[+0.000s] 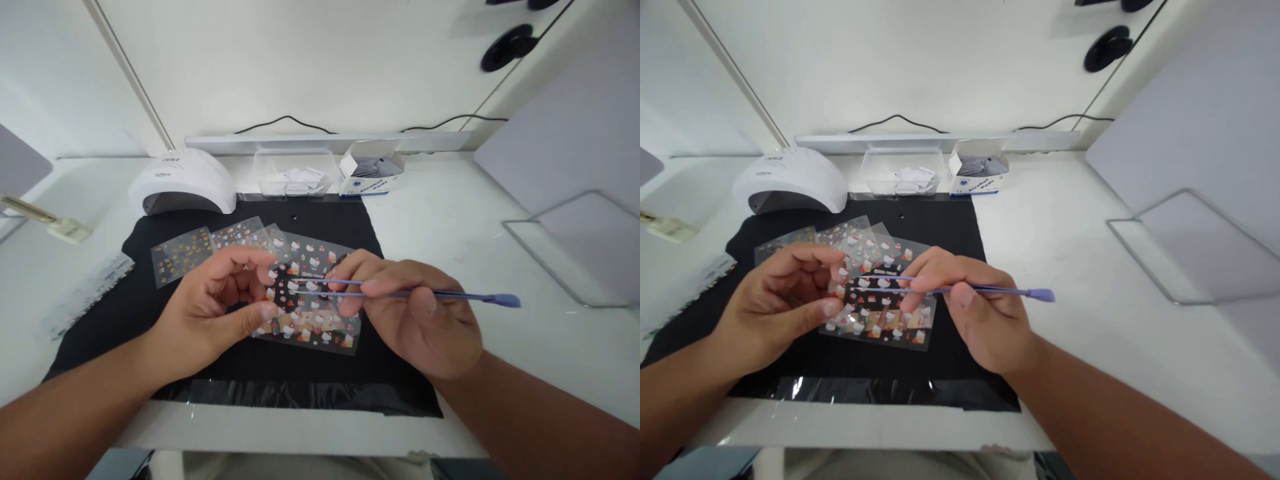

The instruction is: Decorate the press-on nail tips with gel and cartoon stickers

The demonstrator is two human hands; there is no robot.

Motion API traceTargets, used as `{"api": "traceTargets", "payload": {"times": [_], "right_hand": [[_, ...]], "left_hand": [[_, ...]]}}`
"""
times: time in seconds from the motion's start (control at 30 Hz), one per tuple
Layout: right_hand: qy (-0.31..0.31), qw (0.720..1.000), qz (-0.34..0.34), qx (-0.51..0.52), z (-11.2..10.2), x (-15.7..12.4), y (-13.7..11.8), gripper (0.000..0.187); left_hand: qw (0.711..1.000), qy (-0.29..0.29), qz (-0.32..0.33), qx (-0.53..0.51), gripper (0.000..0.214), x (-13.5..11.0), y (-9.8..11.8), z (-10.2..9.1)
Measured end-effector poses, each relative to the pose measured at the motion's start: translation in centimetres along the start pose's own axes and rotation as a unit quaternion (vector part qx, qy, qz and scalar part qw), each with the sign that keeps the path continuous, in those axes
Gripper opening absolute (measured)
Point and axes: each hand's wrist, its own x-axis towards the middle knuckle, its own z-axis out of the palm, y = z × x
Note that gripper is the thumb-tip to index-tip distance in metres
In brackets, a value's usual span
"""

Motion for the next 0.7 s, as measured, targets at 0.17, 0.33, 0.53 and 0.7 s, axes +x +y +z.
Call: {"api": "traceTargets", "payload": {"times": [0.17,0.33,0.53,0.7], "right_hand": [[-0.001,1.000,-0.001,-0.003,-0.19,0.08,0.02,0.033],[0.001,1.000,-0.005,-0.007,-0.18,0.00,0.06,0.033],[-0.010,1.000,-0.016,-0.001,-0.13,0.04,0.11,0.034],[-0.019,1.000,-0.016,-0.011,-0.32,0.07,0.13,0.034]], "left_hand": [[0.998,-0.009,-0.008,0.056,0.037,-0.11,0.12,-0.22],[0.998,0.006,-0.010,0.060,0.037,-0.23,0.10,-0.11],[0.998,0.014,-0.015,0.054,0.035,-0.21,-0.03,-0.13],[0.998,0.019,-0.022,0.052,0.033,-0.26,0.16,-0.14]]}}
